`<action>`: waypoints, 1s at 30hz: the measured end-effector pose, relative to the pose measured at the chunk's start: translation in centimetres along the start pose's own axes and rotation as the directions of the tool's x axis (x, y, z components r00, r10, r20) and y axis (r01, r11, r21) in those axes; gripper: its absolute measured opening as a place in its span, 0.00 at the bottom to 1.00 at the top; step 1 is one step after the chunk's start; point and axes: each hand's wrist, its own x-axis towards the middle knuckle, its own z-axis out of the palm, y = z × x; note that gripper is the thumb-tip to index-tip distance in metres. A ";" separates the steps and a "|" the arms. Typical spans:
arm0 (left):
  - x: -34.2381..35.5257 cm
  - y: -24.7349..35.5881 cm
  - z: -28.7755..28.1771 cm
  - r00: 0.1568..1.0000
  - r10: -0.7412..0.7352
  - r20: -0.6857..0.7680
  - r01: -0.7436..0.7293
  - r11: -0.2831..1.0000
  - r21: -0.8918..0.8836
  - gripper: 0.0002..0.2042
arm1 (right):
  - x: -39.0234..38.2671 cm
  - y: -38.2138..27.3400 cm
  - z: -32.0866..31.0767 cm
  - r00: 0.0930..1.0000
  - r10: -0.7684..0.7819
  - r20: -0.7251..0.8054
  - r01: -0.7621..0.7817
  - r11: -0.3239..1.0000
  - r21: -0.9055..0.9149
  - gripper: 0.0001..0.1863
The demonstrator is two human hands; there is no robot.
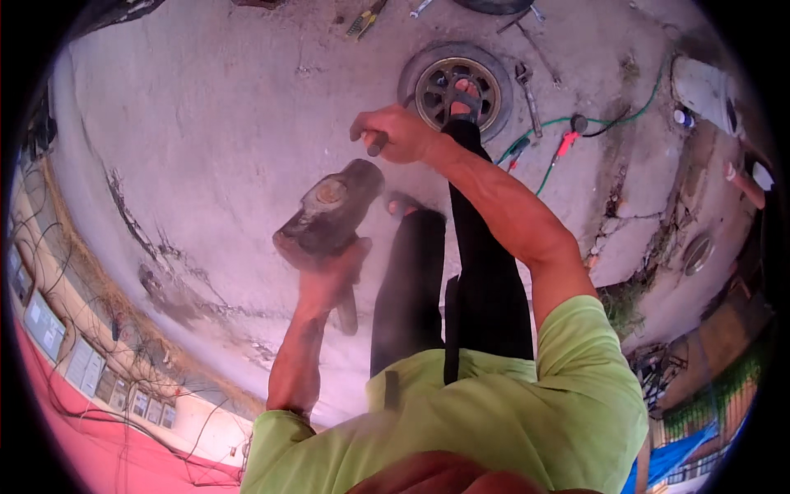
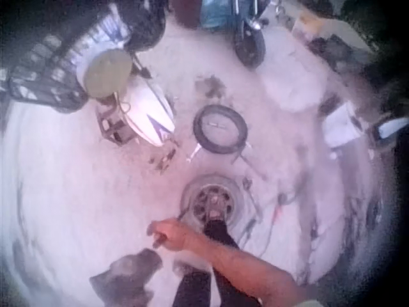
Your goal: The person separates a tire and inner tube from a wheel rim using a hammer and a tire iron, then uses a long metal rod to pry the rim apart.
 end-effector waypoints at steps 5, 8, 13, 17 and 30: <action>-5.8 6.1 -3.3 0.948 0.154 -0.280 -0.178 0.982 -0.064 0.12 | -0.3 0.1 -0.8 0.999 0.015 -0.050 -0.016 1.000 -0.012 0.12; -10.6 12.3 -5.8 0.545 0.776 -0.317 -0.831 0.551 -0.077 0.14 | -0.3 0.2 -1.7 0.998 0.029 -0.064 -0.030 0.999 -0.016 0.13; -10.6 12.7 -8.5 0.064 0.977 -0.205 -0.975 0.105 0.195 0.10 | 0.5 0.5 -0.5 0.998 0.019 -0.062 -0.015 0.998 0.061 0.13; 0.2 1.4 -7.7 0.941 0.278 -0.192 -0.148 0.850 0.505 0.13 | -0.2 0.3 0.3 0.999 0.025 -0.030 -0.024 0.999 0.034 0.11; -0.3 2.6 -1.1 0.995 0.086 -0.047 -0.072 0.965 0.251 0.09 | -1.1 0.8 1.3 0.996 -0.013 -0.086 0.010 0.999 -0.032 0.11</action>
